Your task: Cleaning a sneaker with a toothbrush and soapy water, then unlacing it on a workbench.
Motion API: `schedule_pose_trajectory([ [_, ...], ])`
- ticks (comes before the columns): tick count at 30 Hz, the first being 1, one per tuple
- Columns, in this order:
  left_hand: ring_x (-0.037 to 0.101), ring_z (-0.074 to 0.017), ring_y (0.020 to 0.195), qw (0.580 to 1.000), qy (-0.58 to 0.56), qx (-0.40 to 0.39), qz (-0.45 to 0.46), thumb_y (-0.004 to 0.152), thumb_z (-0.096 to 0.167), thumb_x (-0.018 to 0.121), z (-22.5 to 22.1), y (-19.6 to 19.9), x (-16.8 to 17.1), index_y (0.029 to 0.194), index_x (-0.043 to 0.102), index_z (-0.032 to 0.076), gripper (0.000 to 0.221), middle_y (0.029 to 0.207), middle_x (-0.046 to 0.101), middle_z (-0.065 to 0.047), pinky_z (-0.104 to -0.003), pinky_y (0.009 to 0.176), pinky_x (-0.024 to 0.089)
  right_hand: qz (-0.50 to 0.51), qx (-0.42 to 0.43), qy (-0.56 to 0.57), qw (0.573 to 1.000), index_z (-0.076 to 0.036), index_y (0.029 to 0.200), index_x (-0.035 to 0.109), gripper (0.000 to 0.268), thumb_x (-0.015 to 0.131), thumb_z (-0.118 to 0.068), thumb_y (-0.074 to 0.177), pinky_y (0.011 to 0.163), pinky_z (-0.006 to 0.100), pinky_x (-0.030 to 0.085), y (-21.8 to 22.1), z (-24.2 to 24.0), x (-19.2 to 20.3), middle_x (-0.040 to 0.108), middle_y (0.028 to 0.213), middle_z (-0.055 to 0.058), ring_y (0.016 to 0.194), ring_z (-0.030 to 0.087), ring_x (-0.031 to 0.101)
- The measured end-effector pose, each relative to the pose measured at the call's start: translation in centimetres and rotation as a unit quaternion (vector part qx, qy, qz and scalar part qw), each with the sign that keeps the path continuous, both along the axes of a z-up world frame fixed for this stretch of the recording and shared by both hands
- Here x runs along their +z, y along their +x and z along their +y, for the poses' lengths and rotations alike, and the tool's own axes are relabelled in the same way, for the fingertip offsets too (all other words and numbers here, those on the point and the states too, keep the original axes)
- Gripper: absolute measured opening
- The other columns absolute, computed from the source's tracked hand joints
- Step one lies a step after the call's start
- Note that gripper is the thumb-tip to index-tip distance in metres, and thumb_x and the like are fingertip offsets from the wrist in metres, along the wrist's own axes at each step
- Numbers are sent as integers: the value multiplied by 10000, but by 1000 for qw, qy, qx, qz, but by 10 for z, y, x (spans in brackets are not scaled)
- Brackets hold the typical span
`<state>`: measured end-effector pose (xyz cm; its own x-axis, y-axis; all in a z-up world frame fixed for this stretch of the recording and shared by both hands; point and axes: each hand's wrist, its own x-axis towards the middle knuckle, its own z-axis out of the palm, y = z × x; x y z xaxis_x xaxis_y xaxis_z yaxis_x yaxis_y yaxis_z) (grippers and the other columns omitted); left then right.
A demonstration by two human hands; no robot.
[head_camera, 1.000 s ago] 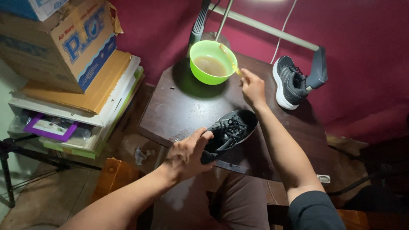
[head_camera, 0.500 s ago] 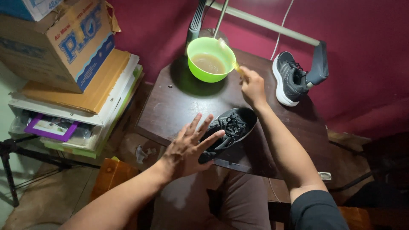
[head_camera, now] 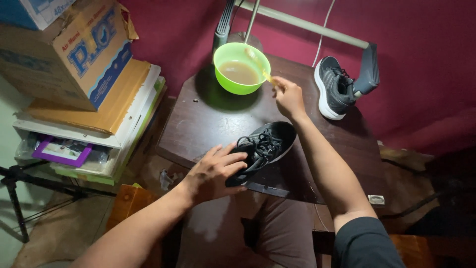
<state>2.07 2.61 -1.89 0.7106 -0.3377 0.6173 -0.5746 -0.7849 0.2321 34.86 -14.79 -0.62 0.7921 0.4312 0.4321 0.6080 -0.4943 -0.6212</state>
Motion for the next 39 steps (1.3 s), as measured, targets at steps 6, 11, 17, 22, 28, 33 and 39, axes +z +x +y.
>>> schedule_pose_trajectory([
  [6,625,-394,1285,996,-41,2,-78,723,501,865,-13,4,-21,971,711,141,464,895,643,-39,-518,1067,488,27,19,-45,998,-177,1227,739,328,640,-37,948,712,329,595,16,5,-17,773,811,62,698,159,757],
  [11,663,-334,1224,993,-33,24,-108,786,470,826,-19,-4,-8,1071,729,133,452,957,669,-43,-481,1067,497,-40,13,-32,999,-173,1231,737,349,653,-28,925,797,428,597,-8,17,-1,751,813,101,826,301,753],
  [17,694,-248,1078,986,-16,95,-134,760,480,818,-25,-10,-8,1280,675,182,616,1217,634,-96,-445,1074,496,207,87,180,958,-132,1496,483,468,411,-22,1047,565,287,578,-39,-16,16,565,771,62,560,131,560],
  [22,650,-265,1212,987,-18,144,-75,760,545,794,-33,-16,-8,1426,618,245,752,1369,597,-104,-428,1101,478,501,172,429,732,-122,1489,486,436,386,-182,1069,503,218,439,-106,-104,24,264,723,-49,531,77,329],
  [28,655,-288,1212,984,14,179,3,534,479,917,-30,-18,0,966,737,257,518,908,671,38,-537,1007,541,558,153,557,596,-163,1075,545,235,451,-378,1086,469,206,289,-188,-257,-29,259,759,-52,626,101,318],
  [33,649,-414,1205,989,-63,114,77,773,218,852,-31,-19,25,844,753,69,192,815,649,-94,-425,1047,527,502,154,584,619,-109,965,499,234,511,-304,1094,419,182,330,-211,-321,-52,343,721,-19,613,109,342],
  [39,491,-139,616,927,-306,173,131,890,297,759,-29,-21,39,588,550,48,444,688,551,-9,-290,567,363,449,158,494,728,-68,1373,544,346,466,-248,1089,340,177,324,-196,-318,-40,428,729,19,522,91,378],
])
